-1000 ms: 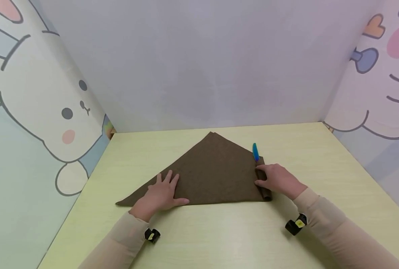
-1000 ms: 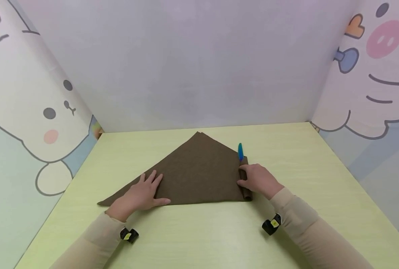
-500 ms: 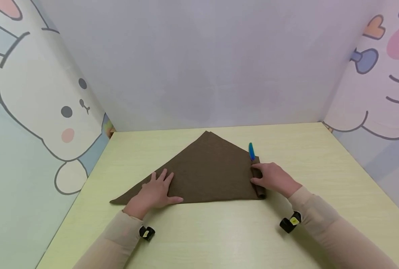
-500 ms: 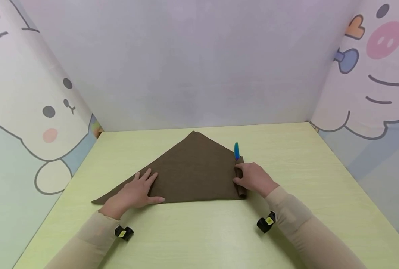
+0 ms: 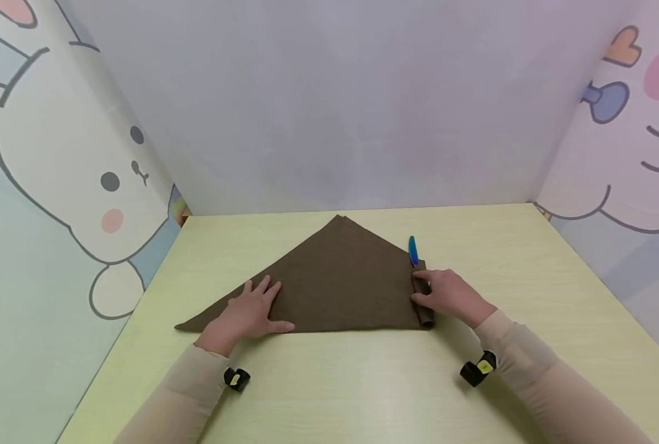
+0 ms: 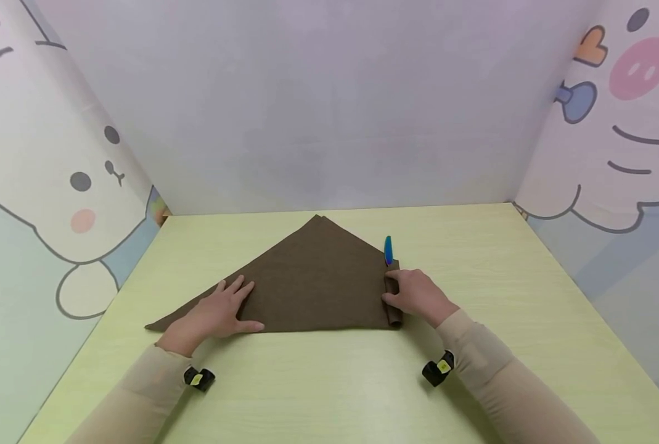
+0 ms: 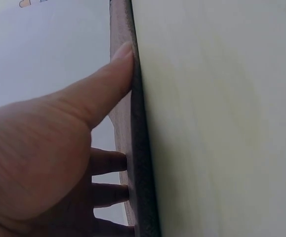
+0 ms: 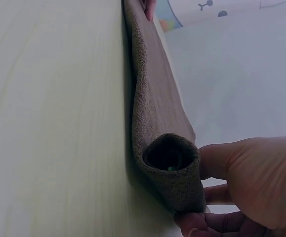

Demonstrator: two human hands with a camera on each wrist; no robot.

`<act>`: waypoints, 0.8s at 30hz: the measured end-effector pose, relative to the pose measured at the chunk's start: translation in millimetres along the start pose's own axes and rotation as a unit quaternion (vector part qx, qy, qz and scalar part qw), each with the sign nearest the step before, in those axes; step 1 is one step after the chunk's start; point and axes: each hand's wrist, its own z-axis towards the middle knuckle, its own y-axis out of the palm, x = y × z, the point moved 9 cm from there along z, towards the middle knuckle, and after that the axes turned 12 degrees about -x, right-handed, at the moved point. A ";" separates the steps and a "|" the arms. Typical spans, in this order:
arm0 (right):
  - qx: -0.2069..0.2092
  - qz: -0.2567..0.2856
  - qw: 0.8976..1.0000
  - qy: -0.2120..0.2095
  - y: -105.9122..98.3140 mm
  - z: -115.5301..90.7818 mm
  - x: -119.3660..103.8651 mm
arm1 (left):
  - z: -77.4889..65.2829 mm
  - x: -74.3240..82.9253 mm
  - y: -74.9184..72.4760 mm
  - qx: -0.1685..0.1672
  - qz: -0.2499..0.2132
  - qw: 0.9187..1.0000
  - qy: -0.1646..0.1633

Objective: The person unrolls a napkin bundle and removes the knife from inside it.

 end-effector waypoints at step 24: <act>0.013 0.022 1.000 0.013 -1.9 -1.9 5.7 | -1.1 -6.2 -2.1 0.001 -0.006 1.000 0.001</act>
